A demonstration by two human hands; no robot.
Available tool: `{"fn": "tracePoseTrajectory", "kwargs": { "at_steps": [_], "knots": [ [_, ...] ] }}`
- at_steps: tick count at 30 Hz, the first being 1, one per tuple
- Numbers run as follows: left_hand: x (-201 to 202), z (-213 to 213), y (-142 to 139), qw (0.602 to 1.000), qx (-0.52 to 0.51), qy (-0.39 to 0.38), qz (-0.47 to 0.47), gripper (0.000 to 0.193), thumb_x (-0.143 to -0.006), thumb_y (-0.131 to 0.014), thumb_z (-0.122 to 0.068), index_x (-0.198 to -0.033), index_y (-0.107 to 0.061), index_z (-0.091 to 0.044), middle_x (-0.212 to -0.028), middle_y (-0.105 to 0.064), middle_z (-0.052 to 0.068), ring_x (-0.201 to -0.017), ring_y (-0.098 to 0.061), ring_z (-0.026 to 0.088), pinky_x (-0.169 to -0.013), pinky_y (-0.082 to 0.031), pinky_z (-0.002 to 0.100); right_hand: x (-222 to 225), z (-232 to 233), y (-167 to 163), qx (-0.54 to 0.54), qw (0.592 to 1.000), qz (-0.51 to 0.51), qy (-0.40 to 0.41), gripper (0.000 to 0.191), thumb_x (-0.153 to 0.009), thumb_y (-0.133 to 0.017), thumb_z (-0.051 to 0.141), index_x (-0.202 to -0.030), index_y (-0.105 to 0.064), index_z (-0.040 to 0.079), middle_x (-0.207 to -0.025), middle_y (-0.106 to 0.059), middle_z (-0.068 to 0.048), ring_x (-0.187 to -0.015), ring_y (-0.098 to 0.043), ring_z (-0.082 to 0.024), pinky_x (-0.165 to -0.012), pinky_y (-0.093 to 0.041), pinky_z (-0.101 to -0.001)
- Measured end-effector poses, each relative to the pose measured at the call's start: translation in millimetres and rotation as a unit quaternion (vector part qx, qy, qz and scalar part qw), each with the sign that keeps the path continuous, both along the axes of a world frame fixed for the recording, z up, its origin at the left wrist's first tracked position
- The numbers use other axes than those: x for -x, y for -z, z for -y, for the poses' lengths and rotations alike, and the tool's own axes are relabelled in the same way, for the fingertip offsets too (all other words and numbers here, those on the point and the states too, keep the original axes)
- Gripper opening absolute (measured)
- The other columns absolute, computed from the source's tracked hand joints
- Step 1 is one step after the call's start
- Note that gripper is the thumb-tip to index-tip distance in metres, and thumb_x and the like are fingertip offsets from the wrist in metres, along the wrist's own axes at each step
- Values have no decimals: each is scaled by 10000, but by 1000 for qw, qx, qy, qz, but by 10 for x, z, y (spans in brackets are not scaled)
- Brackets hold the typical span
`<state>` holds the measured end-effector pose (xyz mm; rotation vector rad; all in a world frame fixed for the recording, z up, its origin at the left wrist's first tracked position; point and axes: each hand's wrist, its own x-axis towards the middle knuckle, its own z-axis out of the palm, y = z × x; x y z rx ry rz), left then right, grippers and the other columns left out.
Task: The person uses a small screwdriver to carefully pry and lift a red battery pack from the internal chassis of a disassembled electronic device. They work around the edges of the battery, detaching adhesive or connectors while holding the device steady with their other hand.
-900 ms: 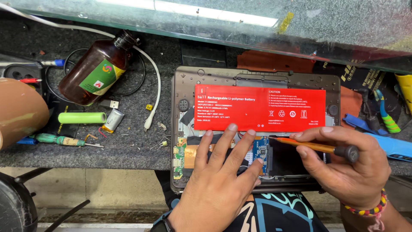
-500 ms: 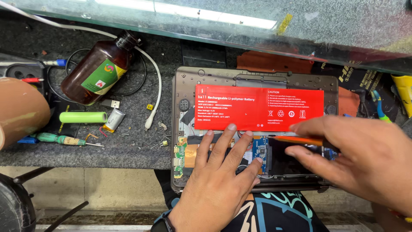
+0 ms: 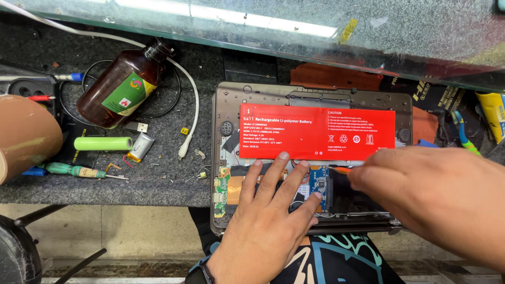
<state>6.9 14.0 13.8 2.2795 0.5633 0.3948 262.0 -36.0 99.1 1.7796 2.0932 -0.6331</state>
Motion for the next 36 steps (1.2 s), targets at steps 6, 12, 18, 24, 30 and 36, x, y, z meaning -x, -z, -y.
{"fn": "tracePoseTrajectory", "kwargs": {
  "at_steps": [6,12,18,24,30,36],
  "knots": [
    [-2,-4,-28,1000,-1,-2,-1,350,-936,-657,-324,-1205,-728,-112,-1506,-506,191,-1459,-381,426,-1171,-247,647,54,-107,-86,-23,999,-25,-8,429,-803,-667,430,-1185,-705,237,-987,-725,40,-795,-744,-221,-623,-580,-381],
    [-9,-3,-39,1000,0,-4,-8,345,-938,-652,-324,-1199,-725,-111,-1506,-506,189,-1458,-383,425,-1174,-252,641,43,-90,-74,-53,997,-57,9,440,-819,-718,443,-1206,-706,234,-975,-728,23,-713,-718,-238,-556,-554,-396],
    [-28,-16,-52,1000,0,-7,-3,352,-936,-660,-339,-1202,-723,-117,-1507,-502,190,-1456,-382,430,-1174,-249,637,-26,-77,-86,-32,999,-7,-13,523,-795,-681,385,-1310,-705,300,-1078,-734,38,-755,-745,-212,-562,-577,-378],
    [-31,-50,-88,1000,0,-6,-10,350,-926,-669,-329,-1197,-725,-115,-1498,-512,196,-1447,-390,437,-1173,-250,636,-43,-98,-92,-29,998,-62,-16,490,-782,-681,314,-1266,-693,241,-1057,-722,24,-747,-735,-242,-561,-568,-401],
    [-36,-99,-97,1000,5,0,-5,340,-914,-684,-307,-1187,-725,-108,-1488,-516,215,-1434,-396,451,-1167,-253,636,-45,-89,-80,-43,998,-43,-31,392,-854,-675,360,-1226,-706,241,-987,-733,27,-779,-750,-217,-599,-577,-394],
    [-44,-98,-106,1000,9,-2,0,334,-908,-689,-296,-1180,-723,-106,-1478,-522,218,-1429,-398,461,-1163,-248,643,-38,-79,-77,-67,994,-82,-5,370,-830,-727,372,-1141,-728,171,-902,-744,-3,-728,-724,-240,-556,-550,-401]
  ]
}}
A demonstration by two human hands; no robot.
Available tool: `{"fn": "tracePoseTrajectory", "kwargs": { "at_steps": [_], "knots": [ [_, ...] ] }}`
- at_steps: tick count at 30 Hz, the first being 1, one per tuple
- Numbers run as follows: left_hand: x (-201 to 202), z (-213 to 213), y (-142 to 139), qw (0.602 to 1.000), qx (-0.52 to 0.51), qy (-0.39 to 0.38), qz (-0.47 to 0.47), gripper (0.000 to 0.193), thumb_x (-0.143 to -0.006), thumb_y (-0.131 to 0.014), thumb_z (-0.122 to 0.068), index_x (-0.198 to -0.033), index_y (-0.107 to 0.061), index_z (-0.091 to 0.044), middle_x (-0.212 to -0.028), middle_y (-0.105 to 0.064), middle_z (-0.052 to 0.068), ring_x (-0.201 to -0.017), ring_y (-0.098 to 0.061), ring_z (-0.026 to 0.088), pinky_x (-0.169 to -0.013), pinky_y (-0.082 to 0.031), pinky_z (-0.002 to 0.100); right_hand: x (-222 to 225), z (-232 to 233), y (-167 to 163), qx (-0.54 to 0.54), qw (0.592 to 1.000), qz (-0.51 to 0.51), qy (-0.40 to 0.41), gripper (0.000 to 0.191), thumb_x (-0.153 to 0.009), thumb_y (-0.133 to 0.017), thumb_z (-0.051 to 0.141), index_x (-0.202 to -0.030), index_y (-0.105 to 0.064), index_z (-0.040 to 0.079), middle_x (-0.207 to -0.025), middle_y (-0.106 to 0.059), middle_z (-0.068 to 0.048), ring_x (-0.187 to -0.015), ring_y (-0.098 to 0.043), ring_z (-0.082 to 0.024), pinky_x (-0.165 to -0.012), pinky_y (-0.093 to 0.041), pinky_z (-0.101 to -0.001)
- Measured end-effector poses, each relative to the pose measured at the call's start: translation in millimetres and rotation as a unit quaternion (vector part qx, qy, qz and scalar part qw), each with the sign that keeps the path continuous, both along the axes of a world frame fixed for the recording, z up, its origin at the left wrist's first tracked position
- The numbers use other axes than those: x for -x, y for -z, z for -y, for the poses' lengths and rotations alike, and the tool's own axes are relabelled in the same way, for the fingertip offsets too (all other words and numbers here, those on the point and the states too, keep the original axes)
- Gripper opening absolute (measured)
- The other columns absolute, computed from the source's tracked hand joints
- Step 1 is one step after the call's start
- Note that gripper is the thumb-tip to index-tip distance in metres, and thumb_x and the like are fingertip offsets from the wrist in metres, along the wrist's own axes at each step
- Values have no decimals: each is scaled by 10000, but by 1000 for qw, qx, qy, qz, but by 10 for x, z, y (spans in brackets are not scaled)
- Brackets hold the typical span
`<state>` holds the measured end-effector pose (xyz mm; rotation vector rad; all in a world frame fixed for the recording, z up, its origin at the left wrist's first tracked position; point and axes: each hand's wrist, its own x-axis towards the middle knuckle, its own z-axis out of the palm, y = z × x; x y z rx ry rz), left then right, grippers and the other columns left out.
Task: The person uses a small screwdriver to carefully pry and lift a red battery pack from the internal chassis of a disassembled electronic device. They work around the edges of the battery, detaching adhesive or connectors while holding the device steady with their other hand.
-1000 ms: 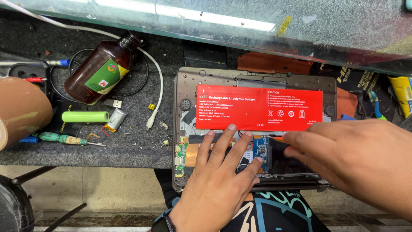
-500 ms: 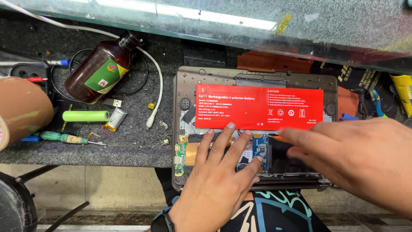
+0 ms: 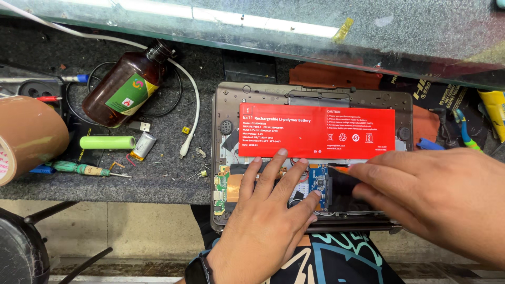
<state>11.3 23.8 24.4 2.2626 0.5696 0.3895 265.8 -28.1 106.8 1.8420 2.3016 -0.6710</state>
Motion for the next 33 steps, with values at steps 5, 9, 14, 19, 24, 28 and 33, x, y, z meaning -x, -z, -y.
{"fn": "tracePoseTrajectory", "kwargs": {
  "at_steps": [5,9,14,19,24,28,33],
  "knots": [
    [8,-12,-15,1000,8,-1,-5,337,-915,-686,-304,-1185,-721,-105,-1480,-525,216,-1424,-405,459,-1164,-250,636,-86,38,-11,-44,998,-18,-38,299,-806,-724,274,-1077,-729,147,-1000,-771,-2,-823,-756,-204,-615,-582,-368],
    [-2,-26,-32,1000,12,-5,8,317,-910,-699,-276,-1166,-719,-92,-1449,-542,210,-1403,-425,443,-1150,-256,631,-120,84,-46,-24,999,-25,-12,266,-810,-738,283,-1049,-738,167,-1019,-765,0,-856,-752,-184,-662,-584,-351],
    [-20,-59,-82,996,24,-70,45,251,-949,-725,-214,-1149,-702,-65,-1317,-645,120,-1386,-499,365,-1157,-306,583,-126,96,-120,-81,993,-83,-29,239,-812,-757,224,-1035,-745,140,-1025,-774,-33,-887,-772,-202,-726,-616,-342],
    [-57,-97,-110,993,18,-94,68,253,-926,-739,-180,-1153,-711,-72,-1246,-666,77,-1350,-515,355,-1140,-321,560,-80,129,-143,-97,985,-130,-54,252,-822,-777,245,-1050,-739,143,-1025,-777,-45,-862,-760,-208,-705,-599,-348],
    [-61,-111,-97,994,24,-77,67,198,-885,-742,-140,-1081,-731,-111,-1226,-672,56,-1354,-519,362,-1141,-317,561,-86,190,-103,-98,984,-139,-50,254,-817,-786,259,-1044,-738,157,-1028,-777,-35,-873,-771,-196,-708,-604,-346],
    [-61,-128,-116,993,30,-80,77,191,-886,-755,-141,-1075,-735,-113,-1215,-667,64,-1346,-520,372,-1136,-331,563,-166,327,-29,-105,982,-153,-21,275,-805,-821,268,-1043,-727,168,-1017,-785,-23,-850,-774,-180,-697,-604,-329],
    [-43,-300,-282,994,-19,-82,73,213,-881,-740,-125,-1093,-741,-119,-1210,-662,82,-1331,-523,370,-1134,-350,562,-431,532,118,-126,964,-233,21,327,-784,-832,163,-1065,-678,96,-984,-776,-68,-886,-807,-180,-744,-607,-299]
  ]
}}
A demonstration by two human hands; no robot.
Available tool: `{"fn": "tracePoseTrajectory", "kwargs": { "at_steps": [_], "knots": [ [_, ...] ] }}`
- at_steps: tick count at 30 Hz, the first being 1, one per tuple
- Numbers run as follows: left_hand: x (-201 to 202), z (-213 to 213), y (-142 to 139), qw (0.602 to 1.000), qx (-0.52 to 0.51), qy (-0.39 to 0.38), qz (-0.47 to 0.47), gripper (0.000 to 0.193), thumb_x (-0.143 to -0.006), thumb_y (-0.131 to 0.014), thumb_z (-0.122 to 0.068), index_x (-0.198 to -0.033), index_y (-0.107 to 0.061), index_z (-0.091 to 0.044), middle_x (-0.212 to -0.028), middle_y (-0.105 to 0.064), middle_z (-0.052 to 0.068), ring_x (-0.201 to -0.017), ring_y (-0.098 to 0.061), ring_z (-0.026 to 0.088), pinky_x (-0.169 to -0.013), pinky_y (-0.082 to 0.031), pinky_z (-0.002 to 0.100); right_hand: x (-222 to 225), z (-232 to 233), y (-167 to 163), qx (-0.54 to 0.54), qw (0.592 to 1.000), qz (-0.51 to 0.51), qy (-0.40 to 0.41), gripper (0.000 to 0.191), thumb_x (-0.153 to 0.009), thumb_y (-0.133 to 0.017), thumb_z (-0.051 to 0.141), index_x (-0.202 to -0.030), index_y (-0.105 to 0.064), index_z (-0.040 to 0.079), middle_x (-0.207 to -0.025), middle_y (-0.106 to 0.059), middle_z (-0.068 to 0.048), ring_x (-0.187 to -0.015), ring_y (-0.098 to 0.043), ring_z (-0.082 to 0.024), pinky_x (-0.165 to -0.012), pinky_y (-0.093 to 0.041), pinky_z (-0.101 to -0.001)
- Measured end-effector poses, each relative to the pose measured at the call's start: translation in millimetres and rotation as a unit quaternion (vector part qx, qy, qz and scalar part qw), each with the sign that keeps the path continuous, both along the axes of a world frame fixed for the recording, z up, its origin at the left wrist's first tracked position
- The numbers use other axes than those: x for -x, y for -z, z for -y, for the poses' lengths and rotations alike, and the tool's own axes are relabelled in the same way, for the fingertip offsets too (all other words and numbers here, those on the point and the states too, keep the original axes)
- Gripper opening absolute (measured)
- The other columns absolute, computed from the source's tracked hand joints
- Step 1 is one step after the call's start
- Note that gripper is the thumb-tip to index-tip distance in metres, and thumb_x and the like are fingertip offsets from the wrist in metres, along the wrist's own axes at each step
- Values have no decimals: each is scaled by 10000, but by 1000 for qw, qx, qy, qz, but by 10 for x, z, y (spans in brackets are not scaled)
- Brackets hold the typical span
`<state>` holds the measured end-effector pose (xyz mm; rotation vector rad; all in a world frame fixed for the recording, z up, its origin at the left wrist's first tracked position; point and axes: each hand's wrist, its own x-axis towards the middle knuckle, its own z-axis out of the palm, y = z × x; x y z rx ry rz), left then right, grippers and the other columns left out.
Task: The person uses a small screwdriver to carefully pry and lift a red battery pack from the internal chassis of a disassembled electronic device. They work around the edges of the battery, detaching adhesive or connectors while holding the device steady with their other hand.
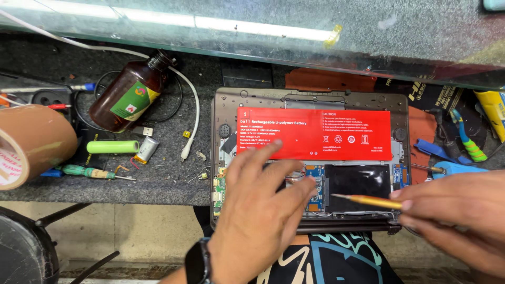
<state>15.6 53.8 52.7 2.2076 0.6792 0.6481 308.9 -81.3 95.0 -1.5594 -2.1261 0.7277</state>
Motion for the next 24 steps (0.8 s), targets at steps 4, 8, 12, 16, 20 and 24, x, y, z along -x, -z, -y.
{"fn": "tracePoseTrajectory", "kwargs": {
  "at_steps": [4,8,12,16,20,24],
  "knots": [
    [67,-243,-177,996,-71,-7,-49,244,-852,-715,-113,-1093,-753,-102,-1181,-651,119,-1293,-525,382,-1110,-354,568,-141,133,167,-72,997,12,-26,310,-791,-793,73,-1069,-658,50,-983,-739,-127,-953,-790,-250,-804,-610,-337],
    [-52,-597,-191,989,-145,-16,-38,206,-905,-708,-119,-1102,-751,-78,-1208,-629,141,-1304,-516,377,-1130,-372,556,-221,259,203,-17,999,6,34,352,-778,-775,38,-1102,-652,-18,-1041,-729,-164,-974,-792,-245,-829,-611,-325],
    [-366,-892,-86,977,-209,-43,-27,161,-993,-697,-105,-1136,-757,-58,-1244,-616,139,-1322,-508,353,-1124,-389,538,-369,453,309,-15,996,-10,89,320,-799,-781,84,-1085,-652,26,-1054,-738,-143,-978,-792,-241,-858,-623,-332],
    [-596,-1075,11,964,-259,-52,-14,175,-962,-677,-68,-1117,-754,-45,-1272,-608,129,-1311,-489,336,-1110,-392,503,-778,944,537,15,998,25,60,321,-767,-794,204,-1072,-714,147,-1040,-765,-89,-927,-761,-207,-855,-632,-341],
    [-705,-1135,67,966,-255,-47,-16,182,-983,-672,-64,-1145,-747,-32,-1284,-608,117,-1339,-493,332,-1131,-398,507,-1078,1712,1062,32,974,-21,223,345,-774,-821,221,-1085,-684,163,-946,-710,-35,-860,-717,-184,-825,-611,-322],
    [-717,-1140,73,970,-239,-42,-21,208,-980,-697,-79,-1168,-737,3,-1287,-614,141,-1298,-499,356,-1071,-410,519,-1300,2207,1548,18,906,-116,407,322,-833,-794,197,-1117,-655,137,-946,-695,-31,-864,-717,-179,-835,-610,-319]
  ]
}}
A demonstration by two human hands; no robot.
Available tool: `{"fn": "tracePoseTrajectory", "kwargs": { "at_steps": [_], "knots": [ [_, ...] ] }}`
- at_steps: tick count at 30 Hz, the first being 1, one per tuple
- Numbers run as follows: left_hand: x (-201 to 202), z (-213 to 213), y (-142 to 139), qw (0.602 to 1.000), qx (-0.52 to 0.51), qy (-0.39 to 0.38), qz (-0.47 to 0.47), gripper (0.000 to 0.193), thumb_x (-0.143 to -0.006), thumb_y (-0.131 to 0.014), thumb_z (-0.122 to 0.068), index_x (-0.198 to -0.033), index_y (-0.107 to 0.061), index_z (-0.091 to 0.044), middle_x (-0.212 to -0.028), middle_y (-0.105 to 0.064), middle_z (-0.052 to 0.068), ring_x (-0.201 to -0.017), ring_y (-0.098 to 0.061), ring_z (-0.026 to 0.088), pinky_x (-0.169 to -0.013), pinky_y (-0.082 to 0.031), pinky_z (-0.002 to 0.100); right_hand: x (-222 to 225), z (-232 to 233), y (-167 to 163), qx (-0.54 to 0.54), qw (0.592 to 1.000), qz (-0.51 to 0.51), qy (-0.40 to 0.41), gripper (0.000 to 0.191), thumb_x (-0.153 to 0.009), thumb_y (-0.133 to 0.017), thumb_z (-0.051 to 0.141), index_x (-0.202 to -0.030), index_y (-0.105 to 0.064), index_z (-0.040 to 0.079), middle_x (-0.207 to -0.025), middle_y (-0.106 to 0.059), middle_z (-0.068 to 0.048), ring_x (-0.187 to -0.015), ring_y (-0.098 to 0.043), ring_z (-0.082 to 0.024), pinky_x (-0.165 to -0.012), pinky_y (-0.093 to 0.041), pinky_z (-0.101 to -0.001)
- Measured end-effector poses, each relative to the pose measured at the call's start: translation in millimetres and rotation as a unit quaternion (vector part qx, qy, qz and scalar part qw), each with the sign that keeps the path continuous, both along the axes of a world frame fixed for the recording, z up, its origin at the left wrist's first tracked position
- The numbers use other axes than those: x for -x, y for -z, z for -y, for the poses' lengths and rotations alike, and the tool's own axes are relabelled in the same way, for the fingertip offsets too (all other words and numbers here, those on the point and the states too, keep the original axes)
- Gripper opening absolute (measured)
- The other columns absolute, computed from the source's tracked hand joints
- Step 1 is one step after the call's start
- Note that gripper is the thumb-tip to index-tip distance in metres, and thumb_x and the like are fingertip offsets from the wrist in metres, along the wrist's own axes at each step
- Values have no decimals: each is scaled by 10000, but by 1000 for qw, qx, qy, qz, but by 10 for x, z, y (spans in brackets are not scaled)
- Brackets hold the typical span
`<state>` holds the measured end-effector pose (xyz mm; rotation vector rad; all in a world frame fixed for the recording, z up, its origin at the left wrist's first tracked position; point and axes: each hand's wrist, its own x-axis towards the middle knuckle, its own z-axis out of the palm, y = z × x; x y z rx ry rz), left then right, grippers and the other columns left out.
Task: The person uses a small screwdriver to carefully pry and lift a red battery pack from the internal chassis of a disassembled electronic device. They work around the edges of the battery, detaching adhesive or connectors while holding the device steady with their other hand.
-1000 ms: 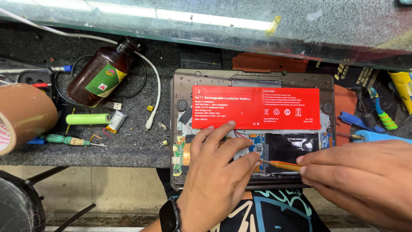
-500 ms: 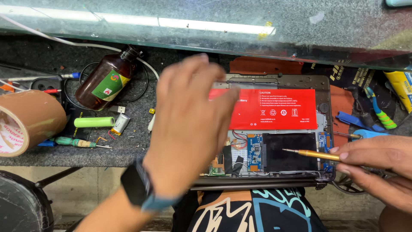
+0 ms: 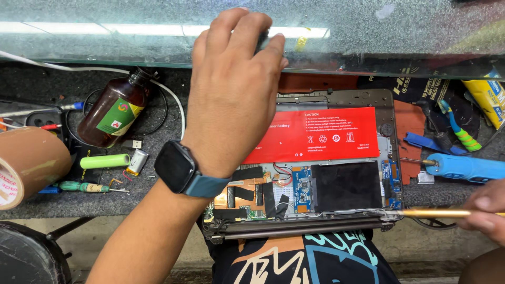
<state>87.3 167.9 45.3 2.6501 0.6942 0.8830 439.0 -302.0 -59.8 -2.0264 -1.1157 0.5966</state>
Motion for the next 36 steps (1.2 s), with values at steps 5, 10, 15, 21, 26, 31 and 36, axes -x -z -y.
{"fn": "tracePoseTrajectory", "kwargs": {
  "at_steps": [5,10,15,21,26,31,36],
  "knots": [
    [127,65,2,1000,-11,-7,-23,244,-1036,-655,-57,-1275,-686,-17,-1408,-564,137,-1404,-448,346,-1152,-389,515,-96,158,218,-9,984,-12,180,284,-878,-762,155,-1131,-640,112,-981,-685,-50,-909,-721,-191,-881,-612,-333],
    [384,376,17,998,52,40,-24,315,-1006,-639,-46,-1318,-674,-27,-1443,-558,164,-1428,-453,374,-1178,-380,542,2,-6,99,-51,976,-37,209,247,-923,-730,113,-1145,-625,87,-1016,-675,-69,-954,-725,-203,-926,-615,-347],
    [497,905,81,977,139,139,-85,312,-884,-654,-131,-1182,-699,-50,-1350,-614,132,-1345,-522,345,-1142,-381,553,412,-538,-302,-103,985,-77,117,210,-968,-698,72,-1159,-610,62,-1051,-665,-88,-999,-729,-215,-972,-617,-361],
    [530,1304,218,959,190,193,-81,384,-941,-691,-318,-1178,-685,-17,-1348,-637,136,-1367,-529,328,-1140,-371,565,996,-1364,-830,-143,985,-90,-24,168,-1022,-659,21,-1175,-593,32,-1093,-654,-111,-1053,-734,-230,-1027,-620,-377],
    [564,1371,303,957,196,190,-94,399,-944,-684,-329,-1181,-688,-8,-1367,-640,139,-1368,-537,308,-1155,-358,557,1216,-1778,-993,-137,989,-30,-42,165,-992,-670,-42,-1136,-593,-18,-1102,-641,-152,-1051,-738,-241,-983,-634,-359],
    [557,1389,328,961,191,181,-88,406,-925,-701,-320,-1175,-698,0,-1372,-646,129,-1358,-548,296,-1164,-351,555,1211,-1815,-1016,-123,992,-5,-33,145,-1040,-680,-50,-1143,-578,-49,-1121,-650,-177,-1065,-738,-250,-998,-630,-352],
    [547,1374,322,962,181,178,-97,406,-884,-728,-283,-1175,-715,-1,-1353,-667,104,-1337,-571,276,-1161,-363,551,1170,-1725,-1017,-122,992,-13,2,176,-1041,-664,-51,-1169,-543,-56,-1094,-665,-174,-1064,-741,-252,-993,-633,-350]
  ]
}}
